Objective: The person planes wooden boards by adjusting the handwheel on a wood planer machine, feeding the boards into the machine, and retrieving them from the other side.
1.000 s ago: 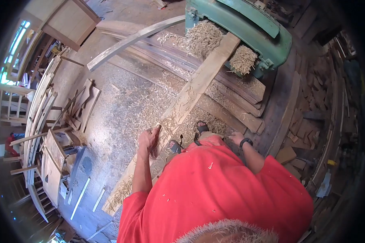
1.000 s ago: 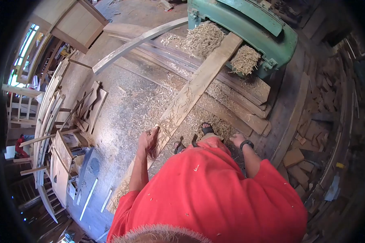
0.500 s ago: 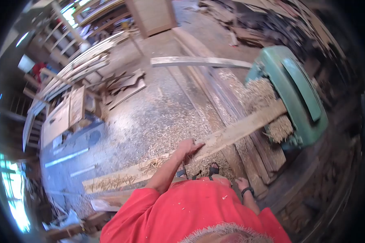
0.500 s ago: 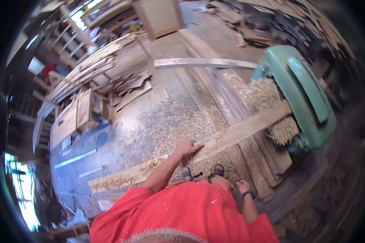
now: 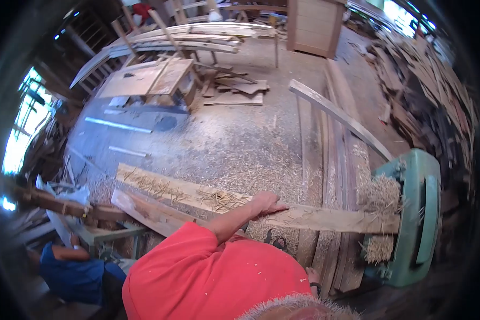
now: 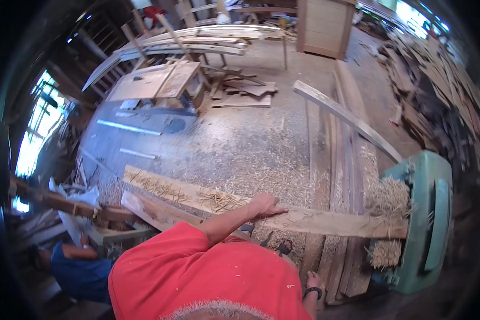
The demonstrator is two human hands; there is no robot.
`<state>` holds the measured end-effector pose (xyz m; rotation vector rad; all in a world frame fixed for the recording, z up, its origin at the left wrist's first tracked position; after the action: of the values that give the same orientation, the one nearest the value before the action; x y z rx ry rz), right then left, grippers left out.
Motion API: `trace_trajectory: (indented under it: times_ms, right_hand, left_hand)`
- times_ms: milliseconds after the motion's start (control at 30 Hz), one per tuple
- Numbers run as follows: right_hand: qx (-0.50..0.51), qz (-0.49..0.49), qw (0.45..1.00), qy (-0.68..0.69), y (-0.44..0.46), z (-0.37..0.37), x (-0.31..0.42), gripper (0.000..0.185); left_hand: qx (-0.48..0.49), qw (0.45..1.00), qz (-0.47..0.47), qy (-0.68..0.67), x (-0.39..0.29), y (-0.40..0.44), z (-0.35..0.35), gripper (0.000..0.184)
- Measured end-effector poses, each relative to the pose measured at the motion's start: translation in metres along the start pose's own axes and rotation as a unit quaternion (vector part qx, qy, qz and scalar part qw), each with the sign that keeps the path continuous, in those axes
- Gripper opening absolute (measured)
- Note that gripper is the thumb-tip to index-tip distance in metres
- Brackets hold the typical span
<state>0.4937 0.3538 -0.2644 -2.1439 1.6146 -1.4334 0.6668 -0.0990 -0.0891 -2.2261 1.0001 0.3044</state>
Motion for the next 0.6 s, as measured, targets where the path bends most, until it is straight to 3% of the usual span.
trace_trajectory:
  times_ms: [33,67,133,167,200,267,400,500,600]
  right_hand:
    - [0.053,0.014,0.998,0.021,0.035,0.012,-0.046,0.036]
    - [0.065,0.0,0.998,0.012,0.045,0.01,-0.028,0.036]
    - [0.075,0.205,0.951,0.217,0.041,-0.003,-0.035,0.041]
    - [0.091,0.218,0.953,0.19,0.032,-0.015,0.001,0.052]
    - [0.095,0.217,0.954,0.182,0.038,-0.019,0.01,0.052]
    - [0.032,0.159,0.913,0.374,0.058,-0.035,0.034,0.064]
    - [0.009,0.113,0.888,0.445,0.084,-0.054,0.093,0.074]
    - [0.017,0.093,0.838,0.537,0.105,-0.051,0.123,0.075]
    - [0.042,0.084,0.822,0.561,0.127,-0.034,0.135,0.071]
  left_hand:
    - [-0.023,1.0,0.002,0.005,0.002,-0.004,-0.004,0.08]
    - [-0.035,0.999,-0.013,-0.001,0.009,-0.005,-0.009,0.08]
    - [-0.009,1.0,-0.004,0.001,0.015,-0.008,-0.003,0.079]
    - [-0.008,1.0,-0.01,0.004,0.016,-0.014,-0.008,0.079]
    - [-0.01,1.0,-0.015,-0.002,0.019,-0.016,-0.01,0.079]
    - [-0.026,1.0,-0.003,0.009,0.022,-0.02,-0.013,0.08]
    - [-0.082,0.996,0.021,-0.006,0.037,-0.023,-0.013,0.081]
    - [-0.054,0.998,0.011,-0.001,0.046,-0.025,-0.013,0.08]
    - [-0.032,0.999,-0.017,0.008,0.054,-0.032,-0.015,0.08]
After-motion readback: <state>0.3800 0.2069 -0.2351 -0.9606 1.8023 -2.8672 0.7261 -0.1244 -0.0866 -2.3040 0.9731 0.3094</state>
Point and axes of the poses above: each hand's wrist, its own y-axis towards the middle knuckle, its own z-axis out of the palm, x = y × z, the point moved 9 cm from there along y, towards the middle knuckle, and after that the axes turned 1 degree about y, right-handed, at the moved point
